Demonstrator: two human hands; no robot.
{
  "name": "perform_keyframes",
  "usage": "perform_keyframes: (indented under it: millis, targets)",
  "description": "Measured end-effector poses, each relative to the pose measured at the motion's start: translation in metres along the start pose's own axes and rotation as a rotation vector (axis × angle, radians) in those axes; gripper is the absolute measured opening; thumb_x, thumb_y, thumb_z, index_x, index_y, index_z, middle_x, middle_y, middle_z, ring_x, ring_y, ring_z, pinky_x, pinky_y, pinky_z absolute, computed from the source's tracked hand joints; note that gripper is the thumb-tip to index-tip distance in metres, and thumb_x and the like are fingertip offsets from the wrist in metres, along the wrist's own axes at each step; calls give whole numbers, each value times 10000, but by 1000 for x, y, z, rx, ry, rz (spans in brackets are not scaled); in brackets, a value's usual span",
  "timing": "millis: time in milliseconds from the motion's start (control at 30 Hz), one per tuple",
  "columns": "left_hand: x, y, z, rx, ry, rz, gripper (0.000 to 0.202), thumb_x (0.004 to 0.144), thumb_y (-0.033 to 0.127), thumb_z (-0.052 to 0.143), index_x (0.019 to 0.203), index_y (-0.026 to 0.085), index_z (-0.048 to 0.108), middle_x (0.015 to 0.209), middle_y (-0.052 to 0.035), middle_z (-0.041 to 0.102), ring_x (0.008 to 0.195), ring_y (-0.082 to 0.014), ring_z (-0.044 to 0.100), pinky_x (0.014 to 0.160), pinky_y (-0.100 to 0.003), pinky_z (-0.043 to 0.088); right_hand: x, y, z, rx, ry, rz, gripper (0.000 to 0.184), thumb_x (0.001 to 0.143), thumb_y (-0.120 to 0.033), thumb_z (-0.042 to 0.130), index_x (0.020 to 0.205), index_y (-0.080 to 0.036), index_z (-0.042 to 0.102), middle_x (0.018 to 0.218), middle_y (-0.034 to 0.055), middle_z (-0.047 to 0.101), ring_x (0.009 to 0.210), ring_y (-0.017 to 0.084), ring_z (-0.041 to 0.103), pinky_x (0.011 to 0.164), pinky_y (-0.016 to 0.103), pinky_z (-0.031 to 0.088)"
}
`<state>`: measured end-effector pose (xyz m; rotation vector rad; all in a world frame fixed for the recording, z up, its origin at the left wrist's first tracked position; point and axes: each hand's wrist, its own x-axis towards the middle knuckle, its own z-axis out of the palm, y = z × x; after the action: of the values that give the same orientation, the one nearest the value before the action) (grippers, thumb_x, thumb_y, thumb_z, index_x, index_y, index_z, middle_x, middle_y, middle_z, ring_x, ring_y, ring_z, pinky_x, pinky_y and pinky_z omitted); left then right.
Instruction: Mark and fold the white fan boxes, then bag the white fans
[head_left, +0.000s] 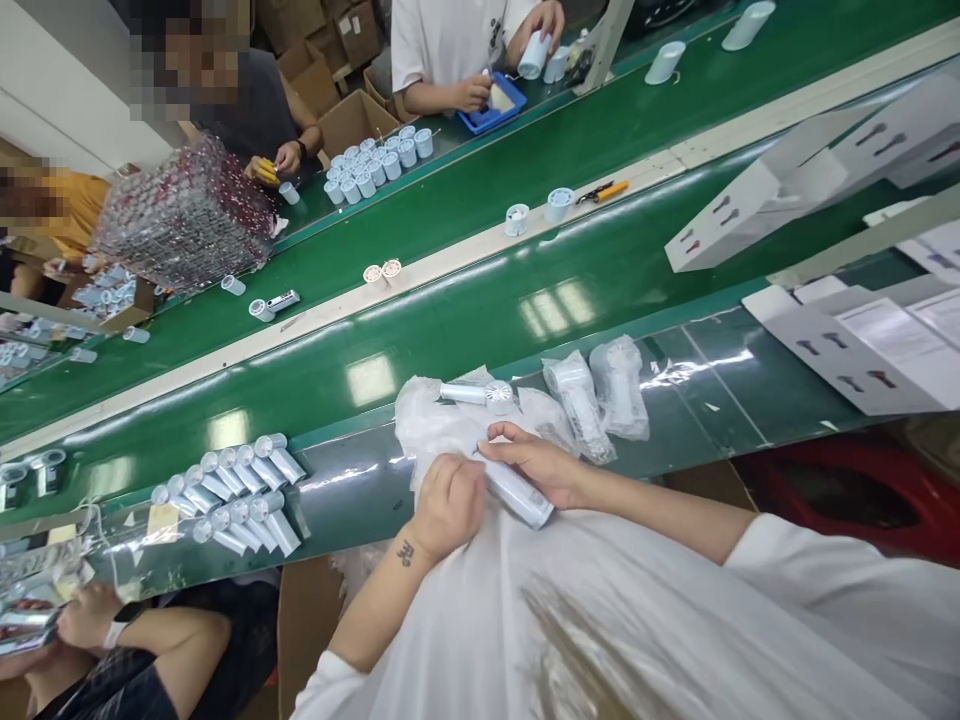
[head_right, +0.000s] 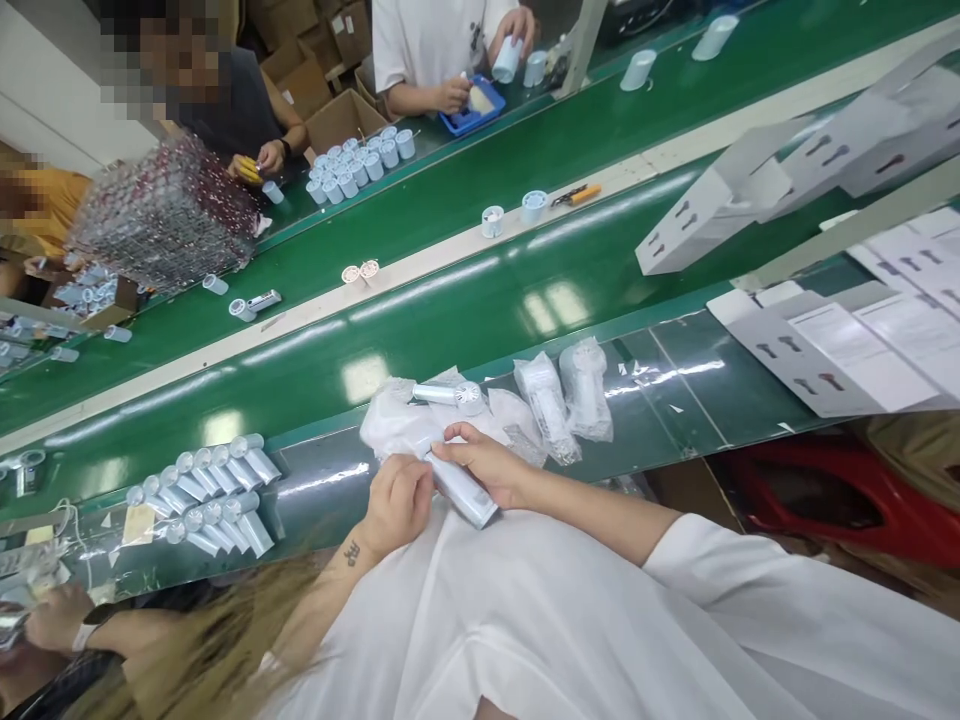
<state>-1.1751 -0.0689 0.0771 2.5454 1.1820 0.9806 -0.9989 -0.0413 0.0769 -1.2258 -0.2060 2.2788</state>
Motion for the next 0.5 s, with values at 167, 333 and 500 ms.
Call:
perform_keyframes:
  millis: [167, 333, 500]
  targets:
    - [28, 11, 8, -162, -45, 50, 138, 889, 112, 462, 930, 180, 574, 776, -52, 603, 733, -165, 584, 679, -298, 504, 2, -1, -11, 69, 16, 116, 344, 713, -217, 735, 823, -228, 409, 616, -52, 584, 567, 150, 598, 530, 261, 491]
    - [26, 10, 1, -510, -170, -246, 70, 894, 152, 509, 927, 199, 550, 790, -19, 619, 728, -136, 595, 676, -251, 486, -10, -13, -31, -102, 114, 53, 221, 759, -261, 650, 814, -223, 440, 664, -49, 565, 562, 125, 548, 559, 261, 472]
    - [32, 14, -5, -765, -151, -635, 90, 877, 234, 592, 892, 202, 510, 731, 16, 573, 635, -101, 540, 608, -219, 436, -65, -48, -41, -989, 103, -472, 254, 833, -370, 569, 654, -202, 504, 613, -18, 504, 597, 123, 472, 573, 240, 399]
